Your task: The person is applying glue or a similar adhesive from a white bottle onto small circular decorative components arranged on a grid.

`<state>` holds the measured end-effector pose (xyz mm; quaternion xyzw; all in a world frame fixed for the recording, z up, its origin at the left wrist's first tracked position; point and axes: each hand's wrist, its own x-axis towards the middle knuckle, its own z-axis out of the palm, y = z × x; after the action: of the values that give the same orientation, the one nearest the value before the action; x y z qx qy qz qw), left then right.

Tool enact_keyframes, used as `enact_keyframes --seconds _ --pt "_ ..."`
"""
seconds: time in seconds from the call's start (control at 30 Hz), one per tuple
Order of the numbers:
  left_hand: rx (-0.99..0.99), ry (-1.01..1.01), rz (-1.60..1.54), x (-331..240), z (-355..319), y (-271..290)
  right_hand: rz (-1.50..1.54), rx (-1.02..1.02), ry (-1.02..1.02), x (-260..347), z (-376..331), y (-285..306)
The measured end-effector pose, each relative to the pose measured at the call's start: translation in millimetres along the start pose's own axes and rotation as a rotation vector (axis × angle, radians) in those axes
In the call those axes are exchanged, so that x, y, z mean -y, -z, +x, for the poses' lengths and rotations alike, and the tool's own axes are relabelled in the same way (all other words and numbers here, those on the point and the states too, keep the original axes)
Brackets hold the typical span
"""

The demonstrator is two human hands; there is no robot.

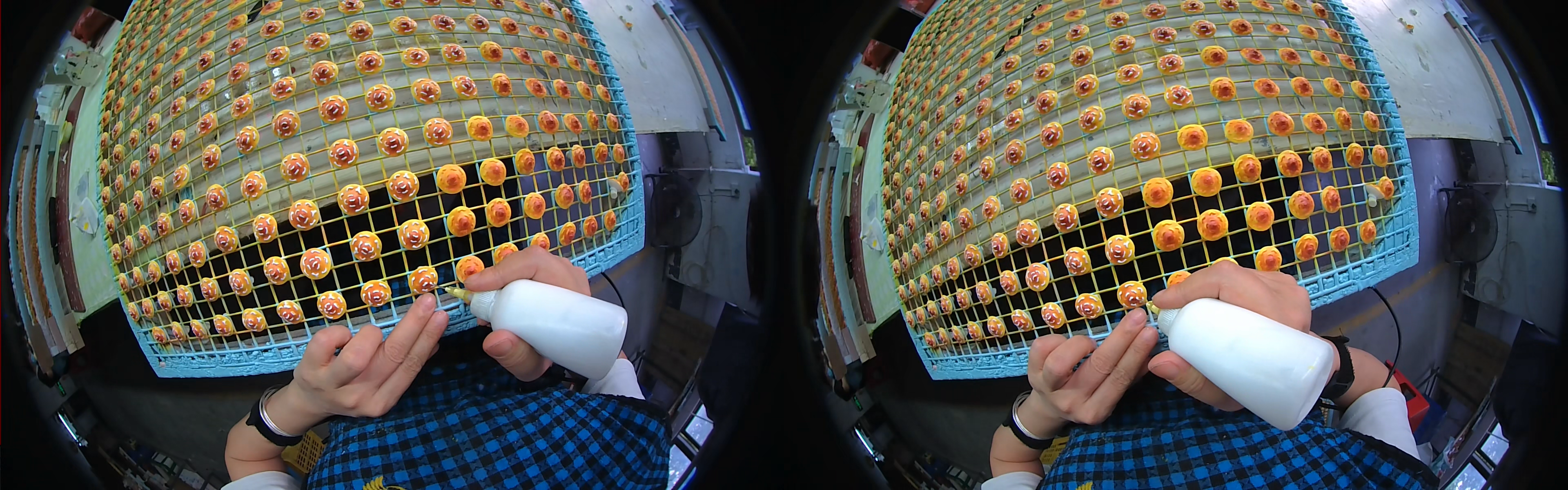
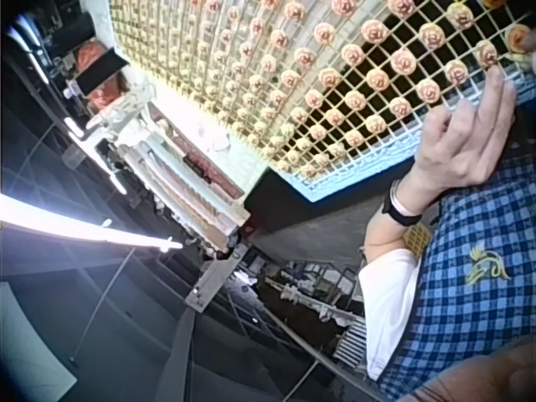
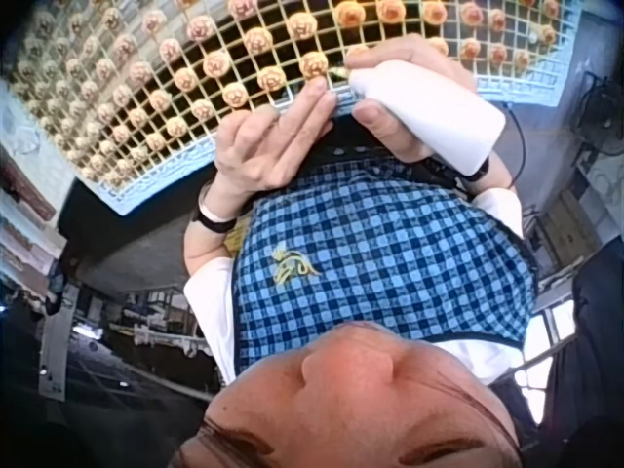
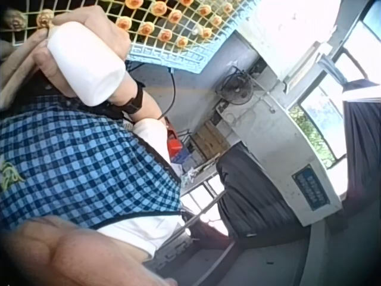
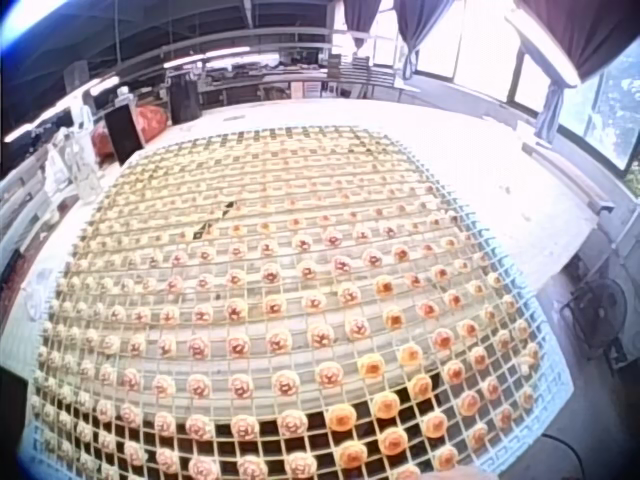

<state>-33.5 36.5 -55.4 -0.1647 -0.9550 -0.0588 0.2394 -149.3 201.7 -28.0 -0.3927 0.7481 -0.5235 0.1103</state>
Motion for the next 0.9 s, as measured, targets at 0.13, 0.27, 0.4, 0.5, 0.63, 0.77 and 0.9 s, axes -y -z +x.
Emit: enact_keyframes --seconds 0.13,0.27,0.4,0.5,0.63,0.77,0.9 --pt "0.002 0.004 0.001 -0.1 -0.6 -0.1 -0.008 0.005 0.037 -1.6 0.5 -1.3" --pt "0.006 0.003 -0.003 0.3 -0.1 0.3 0.005 -0.004 0.039 -1.1 1.4 -1.7" --pt "0.004 0.005 -0.005 0.2 -1.2 -0.2 -0.008 -0.003 0.141 -3.9 2.9 -2.0" --pt "-0.005 0.007 -0.005 0.0 -0.6 -0.7 -0.019 -0.027 0.174 -5.1 3.0 -5.2" --pt "0.001 0.005 -0.008 0.0 -0.6 -0.2 -0.078 0.009 0.181 -3.4 5.2 -3.5" --pt "0.01 0.001 -0.008 1.2 -1.7 -0.4 -0.099 0.042 0.179 -3.4 8.3 -3.6" --pt "0.008 -0.001 -0.008 0.1 -1.0 0.2 -0.074 0.006 0.191 -4.8 5.2 -4.5"
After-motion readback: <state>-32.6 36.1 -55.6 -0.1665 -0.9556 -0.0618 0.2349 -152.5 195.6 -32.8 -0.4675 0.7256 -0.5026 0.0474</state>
